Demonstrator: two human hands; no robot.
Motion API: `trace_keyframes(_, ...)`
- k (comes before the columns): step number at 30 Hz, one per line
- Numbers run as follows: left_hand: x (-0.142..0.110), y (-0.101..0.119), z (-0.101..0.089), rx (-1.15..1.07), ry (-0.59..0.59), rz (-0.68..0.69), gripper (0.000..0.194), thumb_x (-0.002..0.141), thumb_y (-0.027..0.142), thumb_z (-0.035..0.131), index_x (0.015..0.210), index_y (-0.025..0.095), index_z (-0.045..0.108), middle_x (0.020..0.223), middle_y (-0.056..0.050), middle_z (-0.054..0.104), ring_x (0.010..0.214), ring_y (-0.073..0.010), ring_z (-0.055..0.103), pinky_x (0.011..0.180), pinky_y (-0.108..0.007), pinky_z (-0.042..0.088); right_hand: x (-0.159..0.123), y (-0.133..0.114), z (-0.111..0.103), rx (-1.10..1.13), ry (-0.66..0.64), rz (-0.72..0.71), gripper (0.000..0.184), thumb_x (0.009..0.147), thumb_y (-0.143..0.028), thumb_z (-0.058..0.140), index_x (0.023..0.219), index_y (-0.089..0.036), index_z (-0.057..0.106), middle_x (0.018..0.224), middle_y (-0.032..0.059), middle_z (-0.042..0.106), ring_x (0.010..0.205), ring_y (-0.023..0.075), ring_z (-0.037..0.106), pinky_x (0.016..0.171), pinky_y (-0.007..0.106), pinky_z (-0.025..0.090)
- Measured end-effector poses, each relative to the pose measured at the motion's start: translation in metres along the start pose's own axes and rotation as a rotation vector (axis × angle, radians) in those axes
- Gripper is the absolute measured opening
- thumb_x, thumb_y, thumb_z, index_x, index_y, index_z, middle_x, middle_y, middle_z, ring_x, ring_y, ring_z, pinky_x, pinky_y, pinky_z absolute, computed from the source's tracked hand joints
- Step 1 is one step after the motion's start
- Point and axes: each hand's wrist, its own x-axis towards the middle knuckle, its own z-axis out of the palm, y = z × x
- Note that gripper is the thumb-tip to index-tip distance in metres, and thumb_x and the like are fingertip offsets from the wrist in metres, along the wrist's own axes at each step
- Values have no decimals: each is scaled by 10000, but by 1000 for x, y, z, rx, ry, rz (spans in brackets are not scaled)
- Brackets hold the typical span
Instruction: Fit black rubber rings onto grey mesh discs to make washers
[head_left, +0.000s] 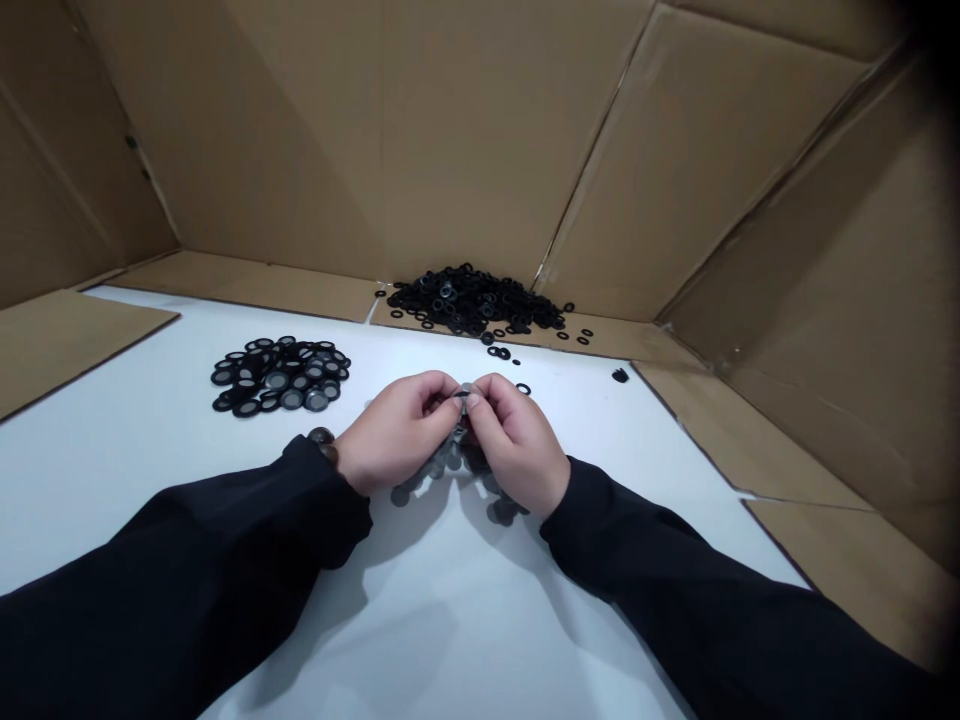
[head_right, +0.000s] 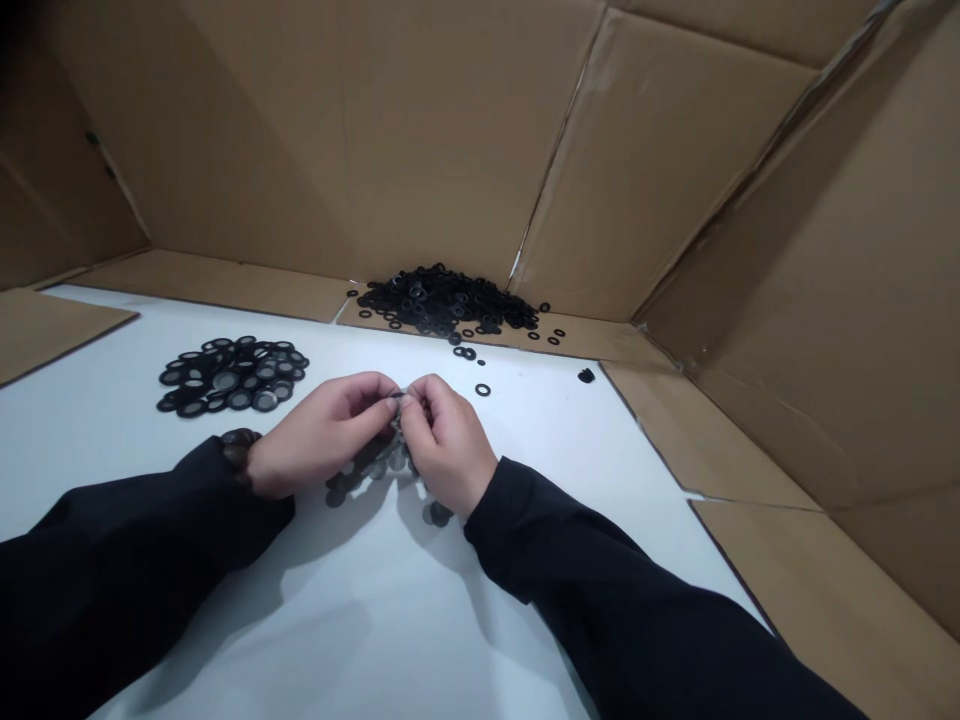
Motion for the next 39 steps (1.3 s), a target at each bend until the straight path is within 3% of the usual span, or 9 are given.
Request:
trace_keyframes(21, 1, 0, 2, -132, 95, -58, 61, 763, 214, 565, 802, 167, 561, 669, 29, 552, 533, -84, 473, 490, -202, 370, 1, 1, 1, 120, -87, 54, 179, 902, -361, 489, 806, -211, 481, 616, -39, 459, 539, 107, 404, 499, 229, 327)
trace_keyframes(29, 5, -5, 1, -280, -24, -103, 98, 803, 240, 567, 755, 158, 545, 626, 44, 497, 547, -72, 432, 513, -196, 337, 1, 2, 3, 253, -9, 84, 190, 898, -379, 523, 821, -206, 497, 622, -50, 449, 552, 102, 418, 514, 230, 343)
trace_keyframes(35, 5, -6, 1, -351, -14, -112, 128, 806, 244, 585, 737, 161, 517, 617, 43, 496, 550, -76, 449, 527, -201, 349, 0, -1, 6, 328, -12, 98, 201, 882, -387, 561, 826, -204, 500, 638, -45, 494, 565, 98, 446, 523, 225, 360)
trace_keyframes(39, 5, -5, -1, -329, -7, -62, 103, 810, 259, 585, 816, 174, 527, 666, 35, 553, 586, -100, 526, 555, -219, 394, 3, -2, 7, 498, -32, 233, 240, 835, -419, 608, 830, -201, 507, 619, -43, 529, 536, 97, 481, 499, 222, 369)
